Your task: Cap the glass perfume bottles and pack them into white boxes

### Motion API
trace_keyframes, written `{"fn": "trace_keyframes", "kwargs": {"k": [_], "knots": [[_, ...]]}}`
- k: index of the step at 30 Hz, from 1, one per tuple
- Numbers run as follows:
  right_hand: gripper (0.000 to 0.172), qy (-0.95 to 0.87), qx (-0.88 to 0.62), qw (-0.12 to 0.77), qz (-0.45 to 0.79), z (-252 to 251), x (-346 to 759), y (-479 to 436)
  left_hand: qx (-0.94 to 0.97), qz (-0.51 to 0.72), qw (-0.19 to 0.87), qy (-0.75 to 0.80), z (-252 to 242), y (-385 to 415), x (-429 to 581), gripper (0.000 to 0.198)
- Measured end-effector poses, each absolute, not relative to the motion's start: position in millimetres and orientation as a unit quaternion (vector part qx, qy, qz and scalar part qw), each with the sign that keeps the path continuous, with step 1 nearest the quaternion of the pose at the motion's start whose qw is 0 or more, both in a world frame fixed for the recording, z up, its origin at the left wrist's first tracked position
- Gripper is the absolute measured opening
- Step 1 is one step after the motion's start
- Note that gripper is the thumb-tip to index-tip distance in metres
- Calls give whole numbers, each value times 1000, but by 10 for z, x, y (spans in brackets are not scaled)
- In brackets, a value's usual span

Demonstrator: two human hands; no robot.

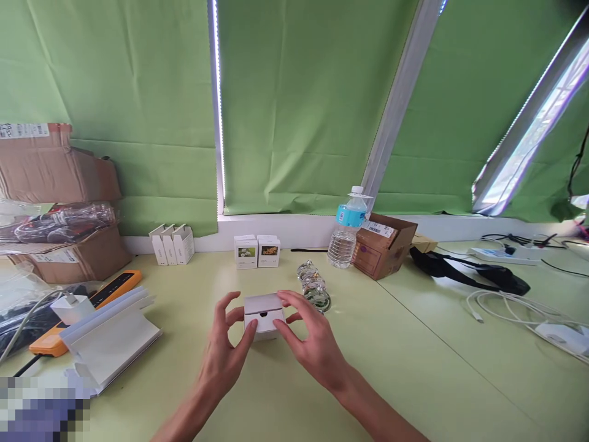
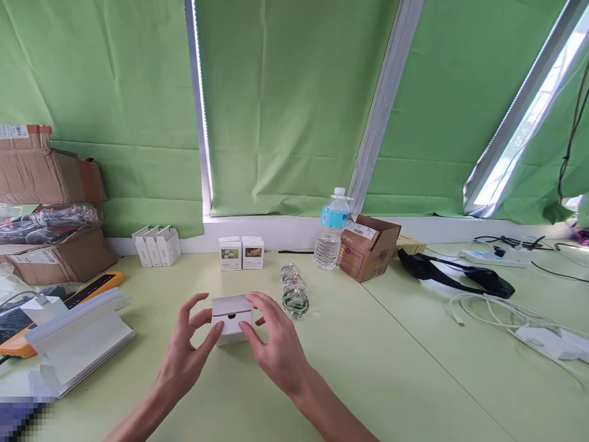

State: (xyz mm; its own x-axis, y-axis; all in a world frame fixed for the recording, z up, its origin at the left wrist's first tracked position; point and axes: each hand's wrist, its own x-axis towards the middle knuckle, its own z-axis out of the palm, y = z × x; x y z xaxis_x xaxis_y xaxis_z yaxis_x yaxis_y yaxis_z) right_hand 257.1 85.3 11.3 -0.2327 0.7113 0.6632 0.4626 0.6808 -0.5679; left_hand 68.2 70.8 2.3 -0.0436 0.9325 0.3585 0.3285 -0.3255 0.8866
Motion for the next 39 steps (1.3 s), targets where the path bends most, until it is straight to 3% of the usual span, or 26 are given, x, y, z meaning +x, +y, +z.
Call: {"fn": "trace_keyframes", "kwargs": {"k": [3, 7, 15, 25, 29, 34, 39], "knots": [[47, -760, -384, 506, 140, 109, 2574, 855, 654, 509, 270, 489, -7, 734, 671, 38], [30, -803, -345, 475, 104, 78, 2595, 888, 694, 500, 228, 466, -71, 806, 624, 22], [34, -814, -345, 461, 73, 15, 2639, 942, 760, 454, 222, 408, -56, 830, 475, 37], [31, -808, -368, 455, 71, 32, 2627, 934, 745, 465, 225, 423, -87, 838, 487, 29], [30, -821, -387, 420, 13, 13, 2631, 940, 715, 477, 259, 441, -40, 839, 528, 27], [37, -819, -440, 363, -56, 20, 2566, 881, 644, 488, 301, 506, -28, 826, 616, 37], [48, -799, -502, 330, 35, 101, 2553, 776, 721, 467, 301, 414, -30, 698, 656, 33]]}}
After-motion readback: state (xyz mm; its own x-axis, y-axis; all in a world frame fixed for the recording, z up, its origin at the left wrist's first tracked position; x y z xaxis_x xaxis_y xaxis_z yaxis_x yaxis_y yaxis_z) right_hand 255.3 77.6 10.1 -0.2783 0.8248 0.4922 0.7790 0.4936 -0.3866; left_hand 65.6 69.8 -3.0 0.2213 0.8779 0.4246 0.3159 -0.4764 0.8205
